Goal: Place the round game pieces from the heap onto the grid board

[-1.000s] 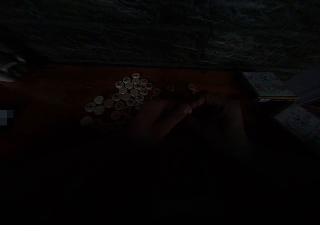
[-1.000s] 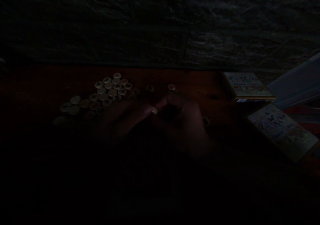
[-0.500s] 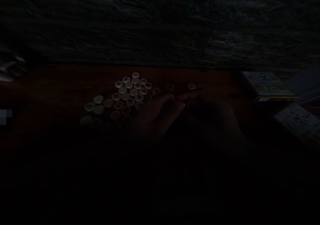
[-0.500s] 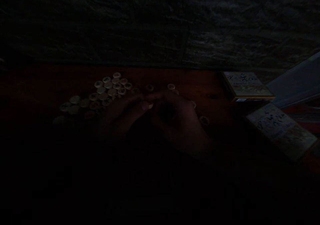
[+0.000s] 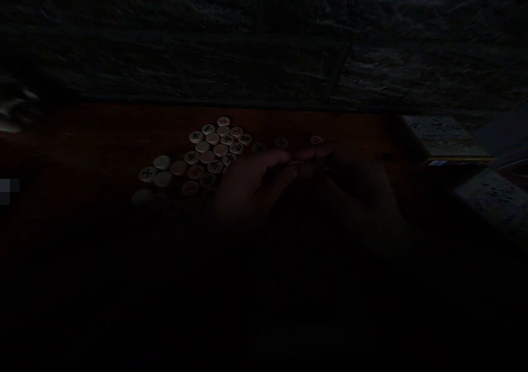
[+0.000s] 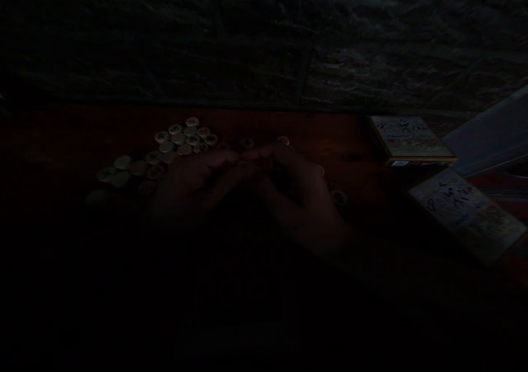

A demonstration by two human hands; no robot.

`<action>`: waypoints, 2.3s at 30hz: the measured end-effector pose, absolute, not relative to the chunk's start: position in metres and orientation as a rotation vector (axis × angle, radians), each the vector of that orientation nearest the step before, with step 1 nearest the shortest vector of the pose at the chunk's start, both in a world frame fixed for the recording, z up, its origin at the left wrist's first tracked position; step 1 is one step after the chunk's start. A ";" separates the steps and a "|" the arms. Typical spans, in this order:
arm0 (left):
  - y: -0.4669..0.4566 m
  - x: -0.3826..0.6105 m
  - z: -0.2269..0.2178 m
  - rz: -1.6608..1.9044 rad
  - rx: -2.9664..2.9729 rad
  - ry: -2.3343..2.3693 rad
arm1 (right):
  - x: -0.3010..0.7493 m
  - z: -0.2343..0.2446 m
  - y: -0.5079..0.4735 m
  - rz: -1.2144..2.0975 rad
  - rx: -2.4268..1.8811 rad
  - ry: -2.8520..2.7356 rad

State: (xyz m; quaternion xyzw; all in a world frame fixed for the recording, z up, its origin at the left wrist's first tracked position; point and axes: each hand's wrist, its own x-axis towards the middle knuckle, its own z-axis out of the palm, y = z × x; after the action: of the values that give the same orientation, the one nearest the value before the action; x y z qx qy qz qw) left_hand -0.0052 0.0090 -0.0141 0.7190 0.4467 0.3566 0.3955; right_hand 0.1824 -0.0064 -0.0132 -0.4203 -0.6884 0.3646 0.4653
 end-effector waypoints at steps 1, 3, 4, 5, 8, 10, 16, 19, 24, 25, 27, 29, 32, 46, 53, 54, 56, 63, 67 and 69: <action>0.009 -0.005 -0.013 0.910 1.834 1.124 | 0.182 -0.013 -0.006 0.889 -1.035 -1.687; 0.009 -0.006 -0.012 0.926 1.859 1.114 | 0.182 -0.014 -0.005 0.870 -1.046 -1.689; 0.008 -0.006 -0.012 0.934 1.870 1.111 | 0.182 -0.014 -0.004 0.866 -1.051 -1.689; 0.008 -0.006 -0.012 0.939 1.879 1.109 | 0.182 -0.014 -0.004 0.867 -1.056 -1.684; 0.007 -0.006 -0.013 0.954 1.878 1.108 | 0.182 -0.013 -0.005 0.888 -1.059 -1.648; 0.006 -0.006 -0.014 0.977 1.858 1.117 | 0.182 -0.012 -0.005 0.903 -1.039 -1.646; 0.005 -0.004 -0.013 1.008 1.864 1.167 | 0.183 -0.012 -0.006 0.916 -1.012 -1.656; 0.005 -0.004 -0.011 1.005 1.863 1.140 | 0.183 -0.013 -0.005 0.917 -1.001 -1.658; 0.005 -0.004 -0.010 0.966 1.843 1.103 | 0.183 -0.015 -0.003 0.893 -1.024 -1.688; 0.005 -0.004 -0.010 0.962 1.845 1.101 | 0.184 -0.016 -0.003 0.886 -1.043 -1.693; 0.006 -0.004 -0.011 0.956 1.851 1.095 | 0.183 -0.016 -0.003 0.892 -1.063 -1.698; 0.006 -0.005 -0.012 0.945 1.844 1.080 | 0.183 -0.016 -0.002 0.924 -1.064 -1.693; 0.006 -0.005 -0.013 0.916 1.831 1.070 | 0.182 -0.016 -0.002 0.956 -1.049 -1.682; 0.002 0.000 -0.011 0.898 1.872 1.195 | 0.185 -0.019 0.000 0.963 -1.016 -1.759; 0.002 0.001 -0.012 0.920 1.886 1.178 | 0.185 -0.018 -0.001 0.977 -1.002 -1.773; 0.002 0.001 -0.012 0.926 1.888 1.177 | 0.185 -0.017 -0.001 0.975 -1.001 -1.775; 0.002 0.002 -0.012 0.930 1.900 1.176 | 0.185 -0.016 -0.001 0.973 -0.994 -1.779; 0.002 0.001 -0.012 0.936 1.907 1.162 | 0.185 -0.016 -0.001 0.986 -1.013 -1.777; 0.002 0.001 -0.012 0.917 1.903 1.170 | 0.185 -0.017 -0.001 0.943 -1.018 -1.800; 0.001 0.001 -0.012 0.918 1.895 1.172 | 0.185 -0.017 -0.001 0.934 -1.015 -1.790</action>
State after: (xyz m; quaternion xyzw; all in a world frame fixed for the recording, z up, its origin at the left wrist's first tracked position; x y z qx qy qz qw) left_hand 0.0010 0.0014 -0.0117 0.7345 0.4539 0.3558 0.3576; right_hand 0.1855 -0.0007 -0.0172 -0.4061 -0.7165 0.3737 0.4267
